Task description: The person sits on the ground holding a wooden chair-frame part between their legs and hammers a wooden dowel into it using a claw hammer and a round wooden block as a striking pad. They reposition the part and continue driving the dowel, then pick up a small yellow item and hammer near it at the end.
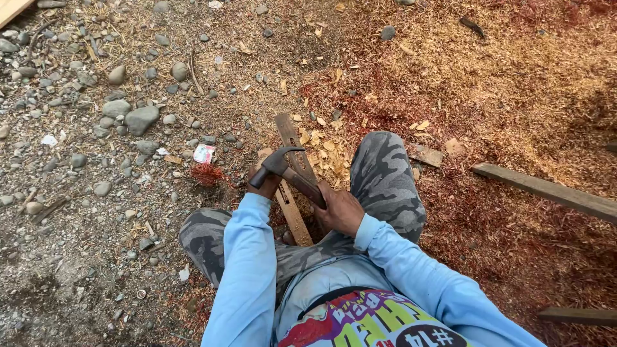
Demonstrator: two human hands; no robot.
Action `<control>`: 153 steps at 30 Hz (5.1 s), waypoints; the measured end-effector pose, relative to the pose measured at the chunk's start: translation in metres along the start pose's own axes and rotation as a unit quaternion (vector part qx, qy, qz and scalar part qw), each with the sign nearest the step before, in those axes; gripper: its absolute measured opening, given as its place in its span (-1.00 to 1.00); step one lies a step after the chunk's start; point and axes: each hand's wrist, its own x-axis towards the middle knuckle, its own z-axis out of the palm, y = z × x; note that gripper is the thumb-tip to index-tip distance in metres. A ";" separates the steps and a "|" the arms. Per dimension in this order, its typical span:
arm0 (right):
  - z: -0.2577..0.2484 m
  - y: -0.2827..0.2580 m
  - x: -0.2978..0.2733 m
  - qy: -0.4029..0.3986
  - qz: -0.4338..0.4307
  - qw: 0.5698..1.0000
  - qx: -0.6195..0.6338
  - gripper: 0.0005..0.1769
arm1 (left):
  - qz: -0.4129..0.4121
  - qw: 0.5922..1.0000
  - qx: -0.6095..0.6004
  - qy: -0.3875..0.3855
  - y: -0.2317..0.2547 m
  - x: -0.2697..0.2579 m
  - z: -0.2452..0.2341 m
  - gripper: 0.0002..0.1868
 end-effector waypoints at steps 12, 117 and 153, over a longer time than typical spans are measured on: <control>-0.007 -0.007 0.003 -0.008 0.003 1.000 0.027 -0.58 | -0.005 0.997 -0.075 0.003 0.004 0.000 -0.029 0.03; 0.001 0.032 0.008 0.052 0.089 0.987 0.126 -0.44 | 0.177 0.509 0.835 0.108 -0.047 -0.062 0.156 -0.71; -0.017 0.015 0.004 0.051 0.140 0.924 0.353 -0.57 | 0.094 0.552 0.827 0.056 -0.041 -0.032 0.175 -0.48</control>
